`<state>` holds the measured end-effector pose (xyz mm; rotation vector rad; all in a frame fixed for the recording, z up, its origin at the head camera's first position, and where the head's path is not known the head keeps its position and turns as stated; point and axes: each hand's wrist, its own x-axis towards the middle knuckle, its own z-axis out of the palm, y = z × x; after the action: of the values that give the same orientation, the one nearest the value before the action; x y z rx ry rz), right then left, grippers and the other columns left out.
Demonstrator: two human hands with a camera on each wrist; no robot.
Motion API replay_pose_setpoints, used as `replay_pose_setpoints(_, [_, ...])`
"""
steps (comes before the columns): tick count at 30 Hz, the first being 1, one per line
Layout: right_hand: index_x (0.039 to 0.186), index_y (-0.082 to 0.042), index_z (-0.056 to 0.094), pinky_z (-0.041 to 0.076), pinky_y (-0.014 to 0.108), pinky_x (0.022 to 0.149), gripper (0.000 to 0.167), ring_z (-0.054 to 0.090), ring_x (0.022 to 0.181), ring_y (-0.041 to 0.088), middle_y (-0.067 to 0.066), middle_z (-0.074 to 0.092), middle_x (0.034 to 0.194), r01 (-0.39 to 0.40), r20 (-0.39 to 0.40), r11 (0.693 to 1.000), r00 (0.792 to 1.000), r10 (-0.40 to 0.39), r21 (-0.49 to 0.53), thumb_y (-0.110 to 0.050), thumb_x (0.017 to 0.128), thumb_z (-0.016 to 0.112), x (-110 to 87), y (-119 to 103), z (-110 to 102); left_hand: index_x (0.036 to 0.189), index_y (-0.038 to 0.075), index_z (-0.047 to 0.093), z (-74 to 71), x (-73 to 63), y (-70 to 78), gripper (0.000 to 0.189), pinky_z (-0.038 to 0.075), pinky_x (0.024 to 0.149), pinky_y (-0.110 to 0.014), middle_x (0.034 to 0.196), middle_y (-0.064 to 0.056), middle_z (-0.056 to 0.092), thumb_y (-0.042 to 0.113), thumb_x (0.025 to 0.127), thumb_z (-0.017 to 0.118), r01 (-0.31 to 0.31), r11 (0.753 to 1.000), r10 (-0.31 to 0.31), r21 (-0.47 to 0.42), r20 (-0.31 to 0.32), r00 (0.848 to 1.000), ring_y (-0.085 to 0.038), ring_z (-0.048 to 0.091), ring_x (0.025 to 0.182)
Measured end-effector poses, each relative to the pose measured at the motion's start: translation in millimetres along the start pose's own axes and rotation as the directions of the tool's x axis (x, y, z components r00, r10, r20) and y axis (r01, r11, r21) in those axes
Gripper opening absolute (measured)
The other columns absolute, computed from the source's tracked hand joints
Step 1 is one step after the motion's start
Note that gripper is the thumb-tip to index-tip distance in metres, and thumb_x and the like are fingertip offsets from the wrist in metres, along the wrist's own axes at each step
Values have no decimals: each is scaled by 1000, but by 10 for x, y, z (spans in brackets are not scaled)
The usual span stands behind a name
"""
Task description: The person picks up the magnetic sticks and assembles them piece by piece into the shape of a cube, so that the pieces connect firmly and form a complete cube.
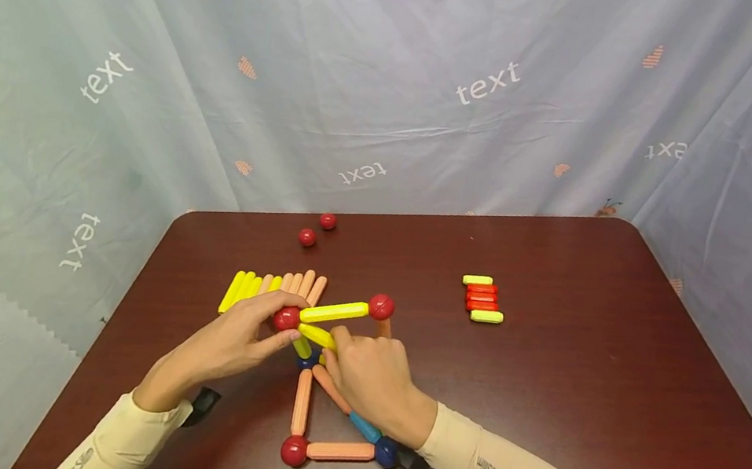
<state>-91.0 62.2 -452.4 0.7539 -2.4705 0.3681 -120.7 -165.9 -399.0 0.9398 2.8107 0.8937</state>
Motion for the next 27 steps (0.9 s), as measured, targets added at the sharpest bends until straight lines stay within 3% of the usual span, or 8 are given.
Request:
replay_pose_setpoints(10, [96, -12, 71, 18, 12, 38, 28, 35, 38, 2, -11, 45, 50, 10, 49, 1000, 999, -11, 7, -35, 86, 81, 9, 26, -5, 124, 12, 59, 58, 66, 23, 40, 57, 78, -22, 106, 3, 64, 16, 90, 79, 8, 1000, -8, 12, -7, 1000, -9, 61, 88])
replay_pose_setpoints(17, [101, -15, 74, 21, 12, 40, 25, 39, 40, 0, -12, 59, 57, -16, 77, 999, 997, 13, 46, -35, 87, 81, -114, 191, -167, 124, 11, 59, 70, 63, 15, 38, 56, 78, -23, 106, 2, 64, 15, 90, 77, 9, 999, -9, 31, -9, 1000, -10, 60, 89])
replay_pose_setpoints(20, [95, -17, 75, 23, 14, 41, 18, 38, 42, 0, -12, 58, 57, -56, 69, 997, 996, 53, 48, -32, 86, 81, -203, 413, -271, 123, 12, 59, 72, 65, 11, 38, 56, 77, -23, 106, 2, 64, 15, 90, 77, 2, 999, -1, 44, -18, 1000, -10, 59, 90])
replay_pose_setpoints(23, [93, -16, 75, 30, 19, 41, 15, 42, 45, 3, -9, 62, 61, -117, 56, 993, 992, 116, 7, -29, 86, 80, -288, 769, -343, 124, 11, 59, 77, 68, 8, 39, 56, 77, -24, 106, 2, 63, 15, 90, 78, -11, 998, 13, 63, -28, 1000, -10, 58, 90])
replay_pose_setpoints(27, [98, -13, 76, 45, 31, 46, 17, 58, 57, 14, 0, 70, 82, -220, 100, 974, 969, 224, -48, -21, 84, 82, -394, 1352, -342, 125, 10, 59, 78, 66, 11, 40, 56, 78, -25, 106, 1, 64, 16, 90, 78, -21, 995, 25, 93, -41, 999, -11, 58, 89])
